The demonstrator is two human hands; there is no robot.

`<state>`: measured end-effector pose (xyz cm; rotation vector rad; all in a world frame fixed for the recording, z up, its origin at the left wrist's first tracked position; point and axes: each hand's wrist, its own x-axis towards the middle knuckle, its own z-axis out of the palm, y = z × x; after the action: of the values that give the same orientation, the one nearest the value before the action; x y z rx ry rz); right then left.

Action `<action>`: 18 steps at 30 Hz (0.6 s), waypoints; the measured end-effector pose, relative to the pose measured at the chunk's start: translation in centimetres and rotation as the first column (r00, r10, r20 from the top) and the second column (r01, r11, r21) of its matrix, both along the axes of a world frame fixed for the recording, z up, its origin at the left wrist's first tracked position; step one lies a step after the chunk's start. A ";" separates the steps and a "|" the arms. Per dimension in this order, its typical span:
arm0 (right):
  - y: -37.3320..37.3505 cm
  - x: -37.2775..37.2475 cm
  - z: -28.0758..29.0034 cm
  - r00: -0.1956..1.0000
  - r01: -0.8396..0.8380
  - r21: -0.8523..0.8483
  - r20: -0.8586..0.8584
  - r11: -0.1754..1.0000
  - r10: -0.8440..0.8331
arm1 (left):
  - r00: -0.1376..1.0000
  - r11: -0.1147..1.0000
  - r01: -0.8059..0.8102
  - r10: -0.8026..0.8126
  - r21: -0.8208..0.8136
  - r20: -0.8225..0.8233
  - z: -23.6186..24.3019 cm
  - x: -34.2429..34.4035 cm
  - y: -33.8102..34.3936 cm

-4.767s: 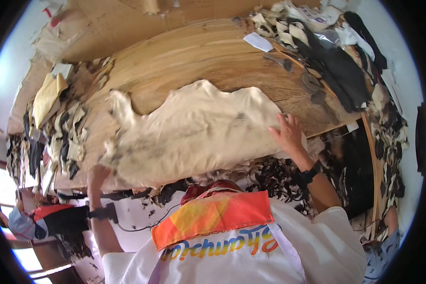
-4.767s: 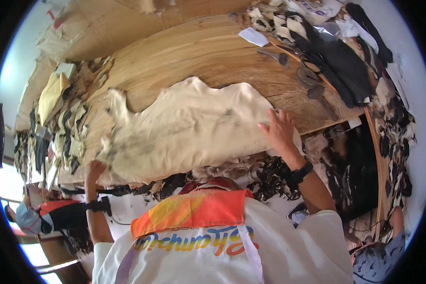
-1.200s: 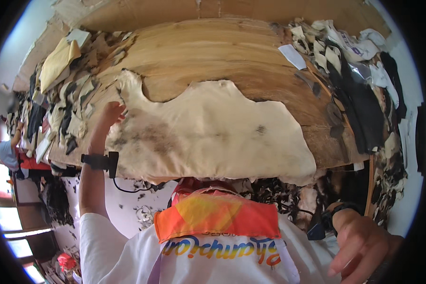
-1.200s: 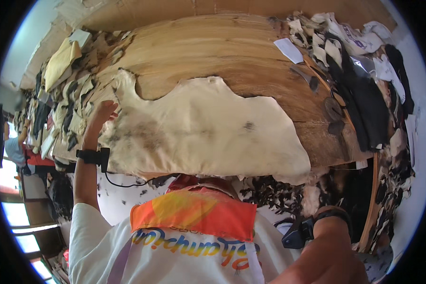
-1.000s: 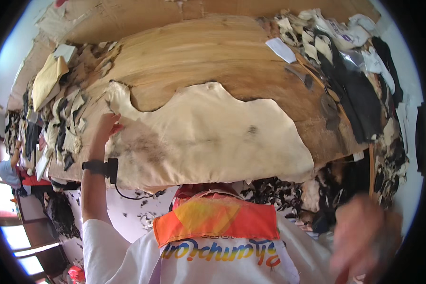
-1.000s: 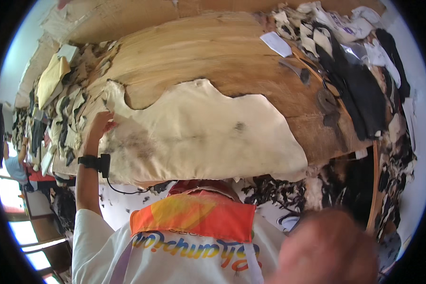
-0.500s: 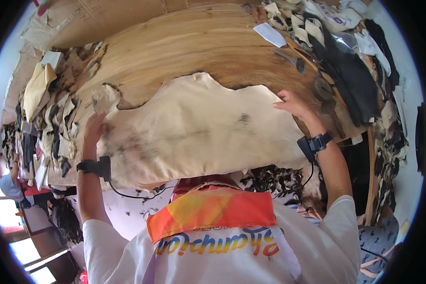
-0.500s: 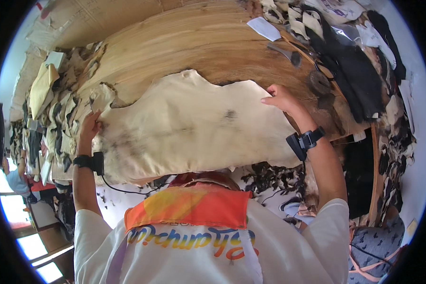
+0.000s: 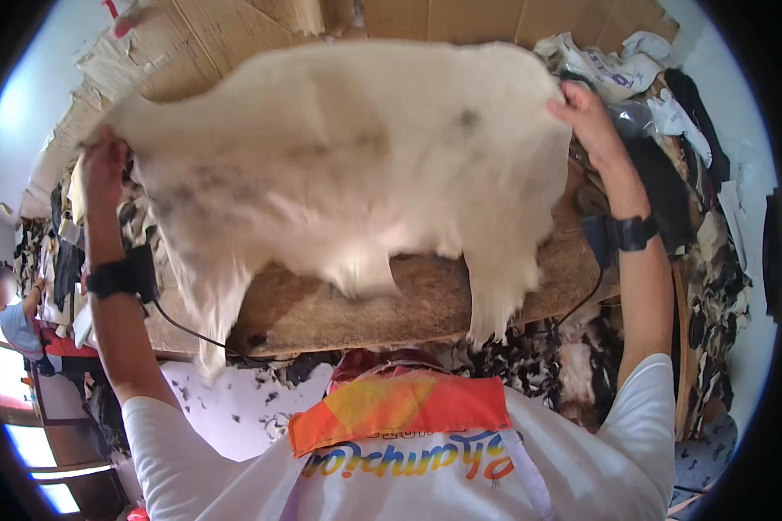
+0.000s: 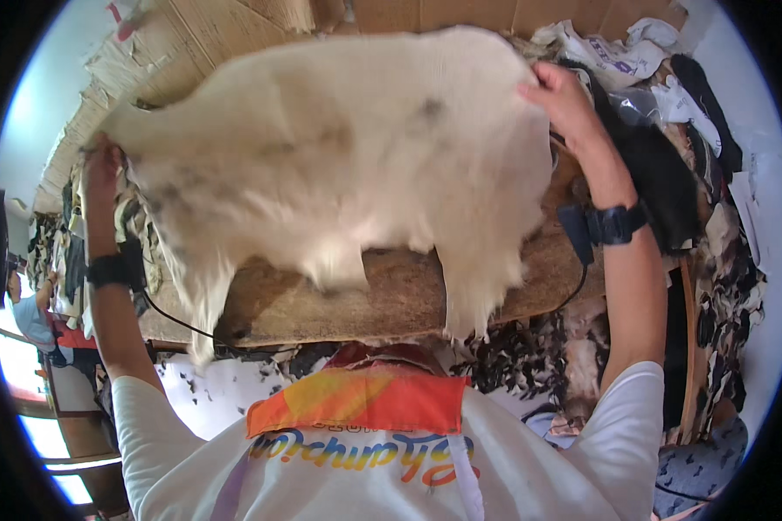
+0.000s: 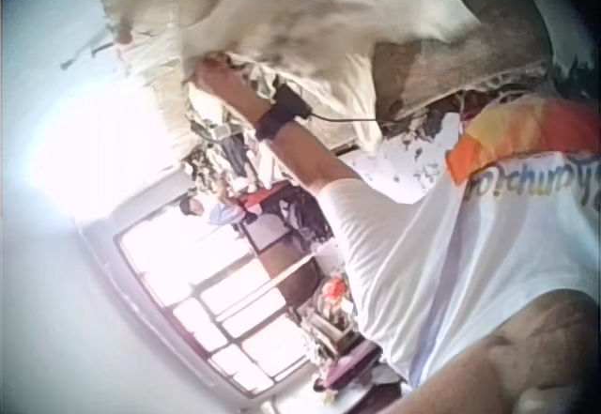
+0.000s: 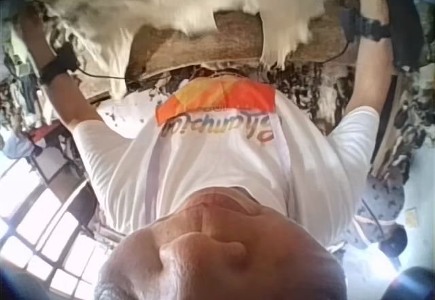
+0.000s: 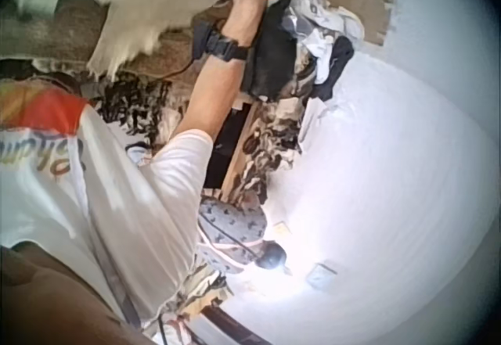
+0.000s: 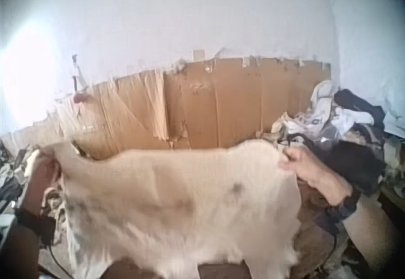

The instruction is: Trimming and arranging leather skins on a workshop table.

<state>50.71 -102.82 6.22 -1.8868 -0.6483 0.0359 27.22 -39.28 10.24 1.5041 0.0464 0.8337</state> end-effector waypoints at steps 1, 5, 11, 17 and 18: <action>0.5 0.7 2.0 0.996 0.018 0.061 0.081 0.998 -0.023 | 0.991 0.995 0.066 -0.074 0.073 0.115 2.7 -0.4 1.8; 1.6 0.6 7.9 0.931 0.021 0.295 0.343 0.955 -0.126 | 0.953 0.933 -0.110 0.002 0.342 0.302 10.3 -4.8 2.3; -2.1 0.9 2.8 0.857 0.166 0.263 0.439 0.950 -0.271 | 0.861 0.919 0.387 -0.328 -0.082 0.389 0.0 -12.2 -1.8; -5.2 -1.7 -9.5 0.903 0.131 -0.325 0.429 0.937 0.022 | 0.842 0.936 -0.155 -0.043 -0.317 -0.538 -22.4 -21.5 -14.6; -6.2 -1.9 -11.7 0.899 0.133 -0.455 0.429 0.880 0.086 | 0.846 0.928 -0.006 -0.193 -0.372 -0.496 -20.6 -20.4 -19.1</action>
<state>48.83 -109.00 -5.44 -2.4117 -0.9912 -0.2824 6.85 -58.37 -10.33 1.3270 0.5060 0.2832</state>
